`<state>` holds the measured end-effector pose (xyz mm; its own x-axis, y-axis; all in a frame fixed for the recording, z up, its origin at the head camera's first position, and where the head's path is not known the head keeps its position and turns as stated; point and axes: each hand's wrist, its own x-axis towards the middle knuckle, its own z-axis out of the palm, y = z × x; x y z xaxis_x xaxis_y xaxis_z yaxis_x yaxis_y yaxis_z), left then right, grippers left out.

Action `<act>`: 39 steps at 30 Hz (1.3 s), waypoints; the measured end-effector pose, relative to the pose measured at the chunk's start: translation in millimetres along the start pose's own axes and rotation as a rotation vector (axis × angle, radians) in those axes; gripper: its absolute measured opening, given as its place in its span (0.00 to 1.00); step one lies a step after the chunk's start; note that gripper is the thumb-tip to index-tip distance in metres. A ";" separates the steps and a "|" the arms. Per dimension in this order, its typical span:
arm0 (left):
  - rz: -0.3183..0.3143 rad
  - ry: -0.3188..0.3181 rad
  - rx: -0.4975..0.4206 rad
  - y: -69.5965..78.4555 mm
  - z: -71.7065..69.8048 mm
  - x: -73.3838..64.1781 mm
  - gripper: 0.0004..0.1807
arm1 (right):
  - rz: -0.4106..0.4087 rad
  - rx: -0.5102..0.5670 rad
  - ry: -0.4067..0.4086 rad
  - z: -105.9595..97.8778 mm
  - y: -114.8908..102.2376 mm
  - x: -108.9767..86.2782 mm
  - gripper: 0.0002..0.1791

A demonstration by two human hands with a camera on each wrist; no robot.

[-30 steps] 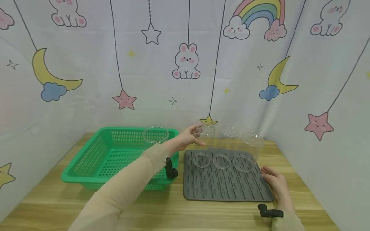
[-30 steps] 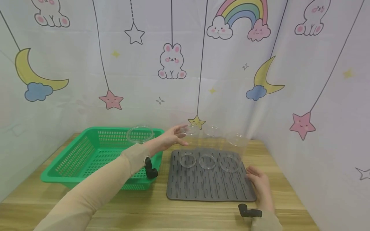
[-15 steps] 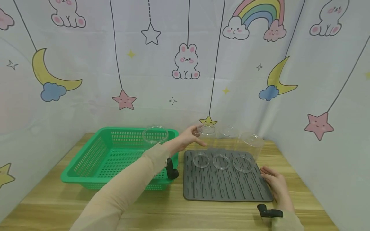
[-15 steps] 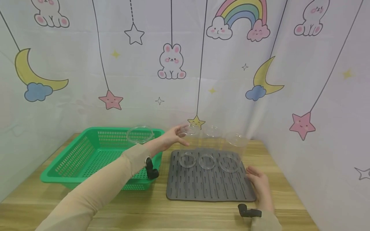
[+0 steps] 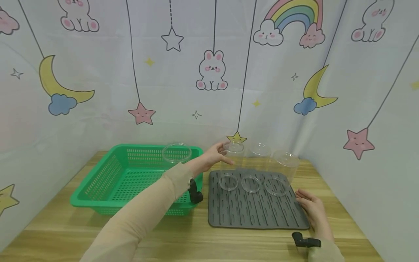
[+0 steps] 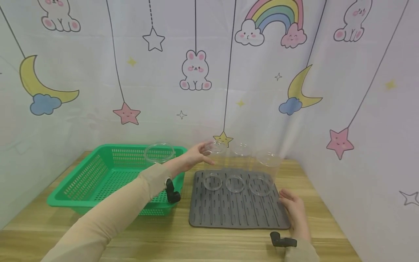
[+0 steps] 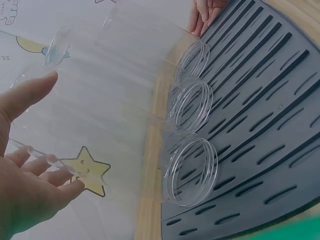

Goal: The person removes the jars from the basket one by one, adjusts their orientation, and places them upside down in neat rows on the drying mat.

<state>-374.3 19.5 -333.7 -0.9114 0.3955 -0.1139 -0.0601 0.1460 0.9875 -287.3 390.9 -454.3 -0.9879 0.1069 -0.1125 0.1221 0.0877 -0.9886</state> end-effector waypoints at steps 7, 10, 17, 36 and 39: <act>0.051 0.050 -0.042 13.2 -13.9 -10.4 0.51 | 0.005 -0.006 -0.002 2.0 -1.6 1.5 0.33; 0.124 0.055 -0.067 20.6 -26.0 -17.8 0.47 | 0.004 -0.004 0.002 3.1 -1.9 2.6 0.34; 0.328 -0.031 -0.211 31.8 -61.6 -36.3 0.38 | -0.002 -0.019 -0.003 3.6 -0.7 2.2 0.33; 0.399 0.014 -0.018 -4.8 -188.7 -83.9 0.43 | -0.010 -0.013 0.003 0.2 4.5 0.5 0.33; 0.345 -0.054 0.027 -16.9 -201.3 -89.0 0.45 | -0.008 -0.017 0.004 0.1 4.8 0.7 0.33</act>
<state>-374.2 -200.7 -318.2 -0.8532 0.4729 0.2201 0.2598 0.0192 0.9655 -287.4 391.4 -459.2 -0.9884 0.1102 -0.1043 0.1159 0.1055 -0.9876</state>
